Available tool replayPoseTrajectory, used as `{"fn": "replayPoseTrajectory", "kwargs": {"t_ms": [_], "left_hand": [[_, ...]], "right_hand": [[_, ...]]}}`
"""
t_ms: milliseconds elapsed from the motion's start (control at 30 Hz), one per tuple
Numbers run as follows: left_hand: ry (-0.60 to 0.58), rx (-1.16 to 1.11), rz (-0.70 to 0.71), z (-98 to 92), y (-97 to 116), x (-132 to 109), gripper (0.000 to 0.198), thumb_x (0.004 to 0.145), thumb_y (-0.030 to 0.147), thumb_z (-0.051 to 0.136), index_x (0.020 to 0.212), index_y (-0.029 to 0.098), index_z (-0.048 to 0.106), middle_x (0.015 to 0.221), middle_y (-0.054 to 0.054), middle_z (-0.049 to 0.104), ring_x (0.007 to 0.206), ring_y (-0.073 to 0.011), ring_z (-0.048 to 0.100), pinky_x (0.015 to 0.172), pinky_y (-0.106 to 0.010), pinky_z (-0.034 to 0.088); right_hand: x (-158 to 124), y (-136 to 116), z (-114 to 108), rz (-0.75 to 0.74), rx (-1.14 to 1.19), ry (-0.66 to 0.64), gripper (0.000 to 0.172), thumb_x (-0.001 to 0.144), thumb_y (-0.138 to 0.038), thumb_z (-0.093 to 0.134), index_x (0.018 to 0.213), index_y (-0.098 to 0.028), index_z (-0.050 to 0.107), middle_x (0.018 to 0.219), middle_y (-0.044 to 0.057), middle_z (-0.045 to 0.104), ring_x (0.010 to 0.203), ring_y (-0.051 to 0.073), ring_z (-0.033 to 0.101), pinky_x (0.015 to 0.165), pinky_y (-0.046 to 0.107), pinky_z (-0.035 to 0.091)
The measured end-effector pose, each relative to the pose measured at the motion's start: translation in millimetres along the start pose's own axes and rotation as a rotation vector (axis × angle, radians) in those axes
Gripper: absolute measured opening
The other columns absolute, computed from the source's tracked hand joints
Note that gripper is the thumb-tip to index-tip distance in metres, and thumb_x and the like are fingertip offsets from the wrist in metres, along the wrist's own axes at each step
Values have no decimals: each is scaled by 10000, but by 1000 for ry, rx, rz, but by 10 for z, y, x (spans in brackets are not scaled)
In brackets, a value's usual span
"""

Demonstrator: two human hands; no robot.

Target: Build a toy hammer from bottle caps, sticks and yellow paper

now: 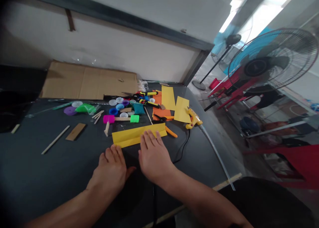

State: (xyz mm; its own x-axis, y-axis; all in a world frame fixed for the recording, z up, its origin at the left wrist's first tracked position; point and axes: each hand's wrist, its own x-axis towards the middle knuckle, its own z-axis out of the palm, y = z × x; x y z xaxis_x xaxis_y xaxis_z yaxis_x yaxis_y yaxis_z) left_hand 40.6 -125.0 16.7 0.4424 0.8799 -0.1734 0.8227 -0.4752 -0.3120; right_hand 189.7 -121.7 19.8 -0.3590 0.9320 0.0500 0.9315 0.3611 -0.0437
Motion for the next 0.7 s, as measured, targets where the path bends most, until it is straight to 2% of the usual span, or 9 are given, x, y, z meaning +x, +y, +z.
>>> {"fn": "replayPoseTrajectory", "kwargs": {"t_ms": [100, 167, 267, 400, 533, 700], "left_hand": [[-23, 27, 21, -35, -18, 10, 479, 850, 165, 479, 1244, -105, 521, 1196, -365, 557, 1059, -411, 614, 828, -457, 513], [-30, 41, 27, -64, -34, 20, 460, 815, 73, 454, 1241, -79, 539, 1191, -344, 575, 1035, -391, 632, 808, -441, 520], [-45, 33, 30, -95, -49, 31, 457, 851, 172, 476, 1224, -79, 556, 1169, -339, 595, 1004, -393, 641, 765, -442, 526], [-48, 13, 20, -79, -39, 32, 615, 863, 405, 531, 1218, -97, 554, 1159, -355, 595, 1000, -408, 633, 777, -464, 517], [-33, 8, 15, -25, -17, 27, 692, 861, 451, 530, 1233, -133, 516, 1170, -387, 568, 1025, -428, 618, 812, -483, 507], [13, -72, -11, 47, -26, -13, 723, 847, 453, 553, 1251, -144, 489, 1221, -393, 529, 1102, -434, 581, 904, -491, 481]], "right_hand": [[78, -153, 27, -210, 125, -97, 517, 942, -273, 352, 1396, -36, 414, 1467, 164, 403, 1391, 262, 312, 1170, 426, 230], [89, -174, 61, -270, 173, -144, 525, 938, -275, 353, 1406, -41, 400, 1478, 150, 391, 1395, 246, 307, 1172, 401, 235], [35, -59, 89, -188, 152, -145, 513, 947, -255, 325, 1404, -34, 403, 1481, 152, 383, 1394, 244, 310, 1169, 402, 246], [-143, 286, 97, -17, 50, -121, 505, 940, -215, 327, 1400, -25, 411, 1479, 157, 380, 1380, 255, 340, 1150, 415, 290], [-310, 568, 135, 115, -60, -90, 503, 934, -200, 342, 1394, -10, 415, 1462, 178, 397, 1371, 265, 357, 1137, 428, 310], [-342, 589, 158, 171, -154, -93, 504, 934, -217, 366, 1380, 10, 430, 1443, 202, 416, 1353, 295, 381, 1131, 452, 309]]}}
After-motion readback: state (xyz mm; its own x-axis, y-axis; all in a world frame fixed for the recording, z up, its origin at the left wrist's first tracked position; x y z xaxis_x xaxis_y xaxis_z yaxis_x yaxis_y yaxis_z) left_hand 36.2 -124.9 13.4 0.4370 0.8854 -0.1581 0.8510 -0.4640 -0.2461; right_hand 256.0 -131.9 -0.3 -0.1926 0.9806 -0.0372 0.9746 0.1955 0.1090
